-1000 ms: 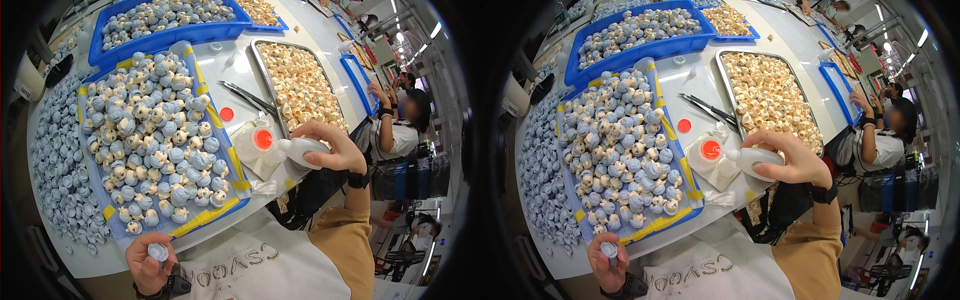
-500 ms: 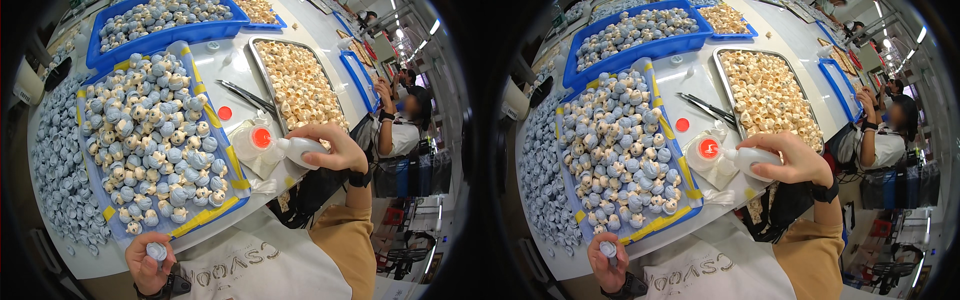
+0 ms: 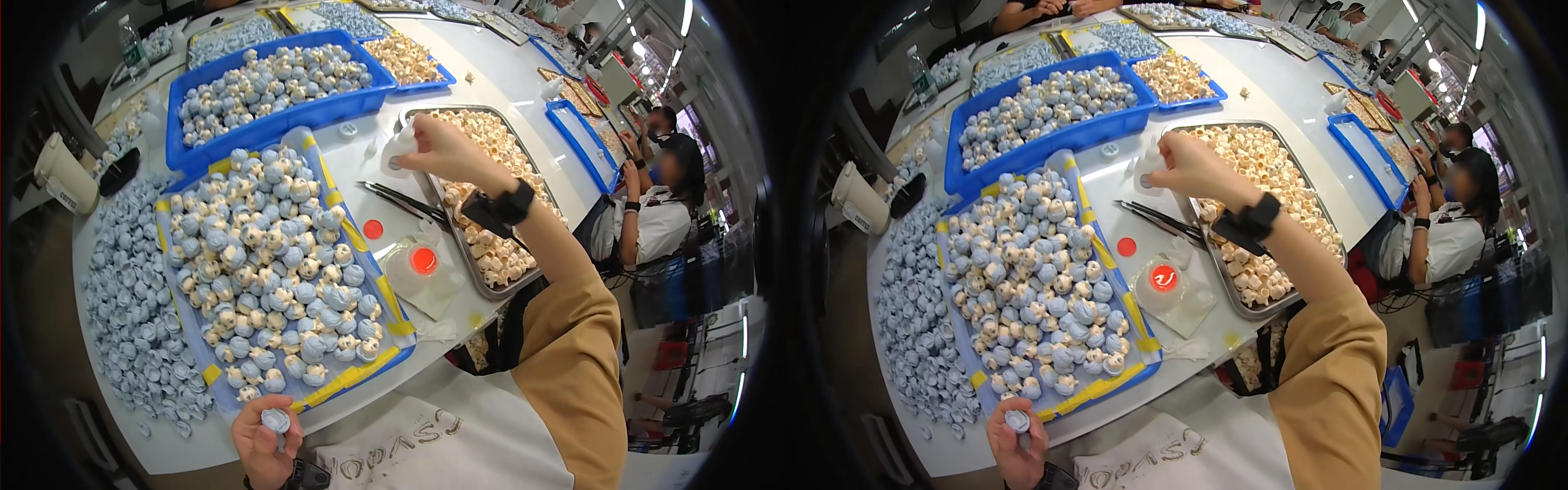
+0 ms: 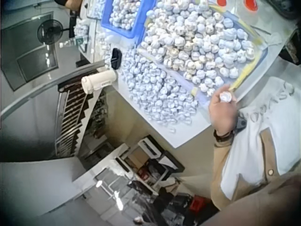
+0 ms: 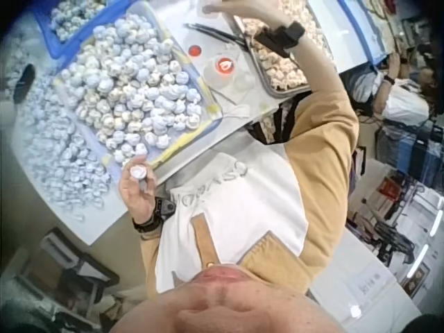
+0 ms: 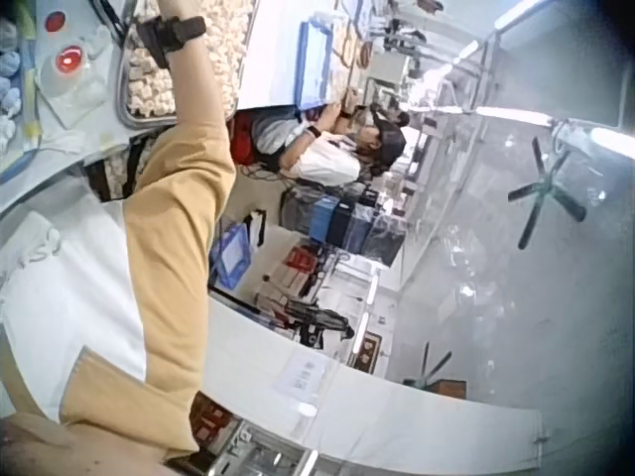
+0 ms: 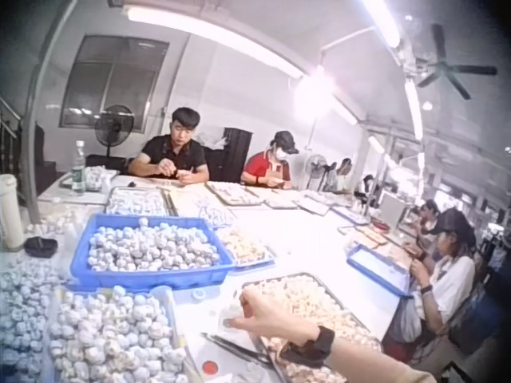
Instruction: The person assembles small doll heads by attaching blue hair pieces to beige head bodies. They use a small bottle to apply adhesive to the hair pieces before pressing them onto the heads. The person wipes excess adhesive with a tissue and places the completed heads into a blue tray. The process is repeated for multiple units.
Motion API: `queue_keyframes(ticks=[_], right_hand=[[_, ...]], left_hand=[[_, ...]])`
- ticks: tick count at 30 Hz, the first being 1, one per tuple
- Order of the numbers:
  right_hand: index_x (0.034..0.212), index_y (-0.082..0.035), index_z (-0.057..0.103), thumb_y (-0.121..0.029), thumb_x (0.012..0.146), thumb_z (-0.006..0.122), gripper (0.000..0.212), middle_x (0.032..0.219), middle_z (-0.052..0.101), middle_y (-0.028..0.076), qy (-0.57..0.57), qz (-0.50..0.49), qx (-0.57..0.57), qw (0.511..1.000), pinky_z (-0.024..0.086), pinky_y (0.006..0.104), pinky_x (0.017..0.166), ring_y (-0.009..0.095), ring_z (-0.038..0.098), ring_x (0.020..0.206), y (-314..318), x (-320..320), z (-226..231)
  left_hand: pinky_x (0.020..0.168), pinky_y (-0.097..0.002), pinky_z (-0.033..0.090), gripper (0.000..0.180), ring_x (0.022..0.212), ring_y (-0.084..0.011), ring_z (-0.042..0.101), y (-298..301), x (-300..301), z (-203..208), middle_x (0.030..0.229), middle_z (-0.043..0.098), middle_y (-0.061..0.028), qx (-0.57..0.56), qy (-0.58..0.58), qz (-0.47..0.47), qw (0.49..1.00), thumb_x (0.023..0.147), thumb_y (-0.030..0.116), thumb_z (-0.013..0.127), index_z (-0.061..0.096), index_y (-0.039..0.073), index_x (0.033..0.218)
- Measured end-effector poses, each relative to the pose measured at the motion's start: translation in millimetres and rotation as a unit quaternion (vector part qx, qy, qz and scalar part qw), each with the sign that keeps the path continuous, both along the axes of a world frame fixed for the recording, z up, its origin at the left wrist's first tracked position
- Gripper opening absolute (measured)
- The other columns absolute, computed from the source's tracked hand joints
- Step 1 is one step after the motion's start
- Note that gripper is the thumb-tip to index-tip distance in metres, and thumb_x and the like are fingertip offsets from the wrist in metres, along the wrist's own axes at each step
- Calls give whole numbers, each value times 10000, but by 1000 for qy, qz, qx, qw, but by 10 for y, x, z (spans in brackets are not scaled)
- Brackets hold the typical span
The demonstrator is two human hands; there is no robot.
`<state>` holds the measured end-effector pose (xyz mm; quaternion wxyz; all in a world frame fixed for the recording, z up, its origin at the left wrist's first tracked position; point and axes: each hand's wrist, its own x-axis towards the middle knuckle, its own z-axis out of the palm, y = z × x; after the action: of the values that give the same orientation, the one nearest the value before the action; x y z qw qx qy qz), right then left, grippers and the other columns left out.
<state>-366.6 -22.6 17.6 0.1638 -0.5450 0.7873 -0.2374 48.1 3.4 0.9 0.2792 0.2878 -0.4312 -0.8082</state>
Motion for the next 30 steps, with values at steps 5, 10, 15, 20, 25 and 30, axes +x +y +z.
queue_keyframes(ticks=[5, 10, 15, 20, 25, 30], right_hand=[[862, 28, 519, -297, 682, 712, 419, 746, 581, 158, 76, -2, 42, 996, 452, 333, 616, 255, 573, 684, -151, 106, -95], [821, 16, 561, -249, 682, 693, 327, 799, 594, 199, 204, 5, -47, 978, 458, 400, 702, 351, 574, 798, 247, 37, 137], [876, -14, 613, -201, 696, 688, 270, 779, 610, 160, 168, -36, 210, 963, 472, 361, 660, 298, 600, 720, 1054, -130, 445], [914, -15, 559, -175, 739, 661, 258, 752, 568, 126, 173, -18, 60, 983, 446, 353, 672, 268, 565, 733, 1418, 2, -36], [933, -42, 569, -168, 749, 661, 241, 757, 534, 74, 166, -32, 57, 984, 453, 307, 614, 202, 551, 655, 1432, 36, -60], [896, -54, 571, -173, 763, 632, 188, 799, 538, 85, 259, -31, 45, 964, 453, 341, 629, 251, 562, 715, 1383, 177, -17]], left_hand=[[441, -172, 325, 497, 508, -66, 439, -3, 58, -33, 769, 545, -77, 9, 13, 12, 1000, 864, 339, 557, 480, -80, 1121], [430, -166, 316, 546, 502, -58, 435, 0, 105, -41, 768, 554, -75, 1, 21, 7, 1000, 859, 331, 568, 438, -87, 1185], [448, -160, 322, 595, 515, -61, 439, 18, -50, 43, 785, 558, -80, 7, 24, -4, 1000, 809, 364, 625, 422, -65, 1167], [320, -174, 237, 532, 334, -57, 334, 39, -121, -92, 623, 532, -74, -33, -20, 0, 999, 771, 439, 640, 418, 2, 977], [320, -172, 235, 502, 332, -56, 334, 32, -142, -88, 618, 532, -78, -1, -11, -16, 1000, 815, 406, 595, 394, 2, 1036], [371, -183, 301, 474, 375, -78, 381, 26, -132, -109, 699, 578, -176, 12, -1, -29, 1000, 823, 337, 594, 390, -15, 1066]])
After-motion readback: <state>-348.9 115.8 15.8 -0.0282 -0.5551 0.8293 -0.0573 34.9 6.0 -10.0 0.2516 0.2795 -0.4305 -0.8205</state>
